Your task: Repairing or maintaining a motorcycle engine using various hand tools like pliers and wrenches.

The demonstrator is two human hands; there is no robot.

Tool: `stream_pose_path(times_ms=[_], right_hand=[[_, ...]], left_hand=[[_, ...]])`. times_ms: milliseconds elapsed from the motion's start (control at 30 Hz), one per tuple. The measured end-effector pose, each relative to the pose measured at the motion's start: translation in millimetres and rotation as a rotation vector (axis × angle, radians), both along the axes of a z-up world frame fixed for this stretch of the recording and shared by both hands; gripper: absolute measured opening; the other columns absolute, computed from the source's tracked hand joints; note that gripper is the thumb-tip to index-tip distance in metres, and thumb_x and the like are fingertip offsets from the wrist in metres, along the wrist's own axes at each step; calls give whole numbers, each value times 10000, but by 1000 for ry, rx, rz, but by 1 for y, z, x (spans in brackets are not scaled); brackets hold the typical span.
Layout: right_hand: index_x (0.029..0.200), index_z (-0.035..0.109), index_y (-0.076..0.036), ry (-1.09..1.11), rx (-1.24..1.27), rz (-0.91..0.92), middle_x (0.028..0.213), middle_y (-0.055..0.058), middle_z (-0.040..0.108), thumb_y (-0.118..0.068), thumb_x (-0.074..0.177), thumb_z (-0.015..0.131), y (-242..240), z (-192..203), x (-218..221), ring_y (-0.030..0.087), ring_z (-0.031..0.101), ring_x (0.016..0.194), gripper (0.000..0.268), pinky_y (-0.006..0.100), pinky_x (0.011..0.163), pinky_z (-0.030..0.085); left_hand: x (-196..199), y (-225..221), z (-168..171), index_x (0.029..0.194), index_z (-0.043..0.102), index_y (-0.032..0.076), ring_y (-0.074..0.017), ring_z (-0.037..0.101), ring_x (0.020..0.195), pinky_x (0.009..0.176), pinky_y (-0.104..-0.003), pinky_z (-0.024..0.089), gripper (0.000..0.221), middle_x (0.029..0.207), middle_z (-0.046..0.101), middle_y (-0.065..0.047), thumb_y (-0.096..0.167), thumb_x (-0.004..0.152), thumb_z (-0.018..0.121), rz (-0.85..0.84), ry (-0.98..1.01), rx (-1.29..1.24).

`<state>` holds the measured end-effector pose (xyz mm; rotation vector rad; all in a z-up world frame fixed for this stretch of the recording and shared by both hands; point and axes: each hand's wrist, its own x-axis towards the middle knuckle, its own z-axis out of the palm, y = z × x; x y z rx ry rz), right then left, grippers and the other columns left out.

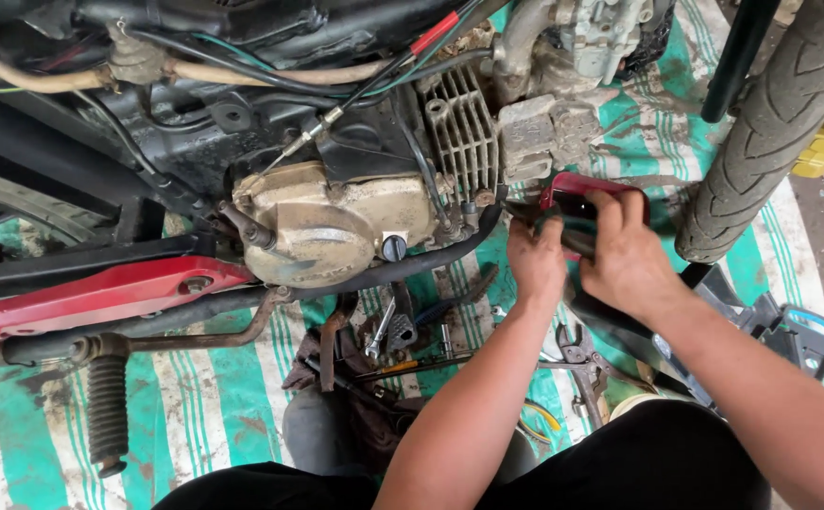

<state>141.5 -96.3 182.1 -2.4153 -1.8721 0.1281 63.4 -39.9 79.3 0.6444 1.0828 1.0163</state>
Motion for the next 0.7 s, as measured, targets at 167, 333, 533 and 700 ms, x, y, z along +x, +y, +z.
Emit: stream_pose_path(times_ms=[167, 333, 533, 700], right_hand=[[1603, 508, -77, -1, -26, -88, 1331, 238, 474, -112, 799, 717, -13, 3, -20, 658, 702, 1124, 832, 691, 937, 660], [1246, 614, -77, 53, 74, -254, 1284, 173, 467, -288, 887, 792, -25, 3, -31, 659, 737, 887, 453, 707, 846, 659], [800, 703, -204, -151, 78, -242, 754, 8, 648, -431, 776, 765, -31, -11, -52, 341, 789, 760, 237, 491, 694, 677], [848, 690, -189, -443, 183, -198, 853, 30, 574, -314, 679, 760, -25, 5, -106, 318, 727, 855, 222, 464, 603, 663]], left_hand=[[1, -6, 31, 1244, 721, 141, -310, 780, 954, 760, -436, 625, 341, 1054, 765, -137, 246, 930, 802, -80, 93, 173], [-17, -15, 38, 1369, 678, 68, -353, 799, 1050, 884, -472, 633, 468, 1183, 782, -234, 324, 1000, 809, -147, 49, 176], [-34, -11, 23, 1355, 672, -18, -240, 820, 850, 837, -370, 690, 347, 1157, 820, -206, 91, 1048, 793, -123, -459, 128], [-49, 6, 13, 1465, 621, -44, -333, 831, 950, 824, -422, 694, 421, 1268, 789, -282, 140, 1099, 720, -201, -757, 146]])
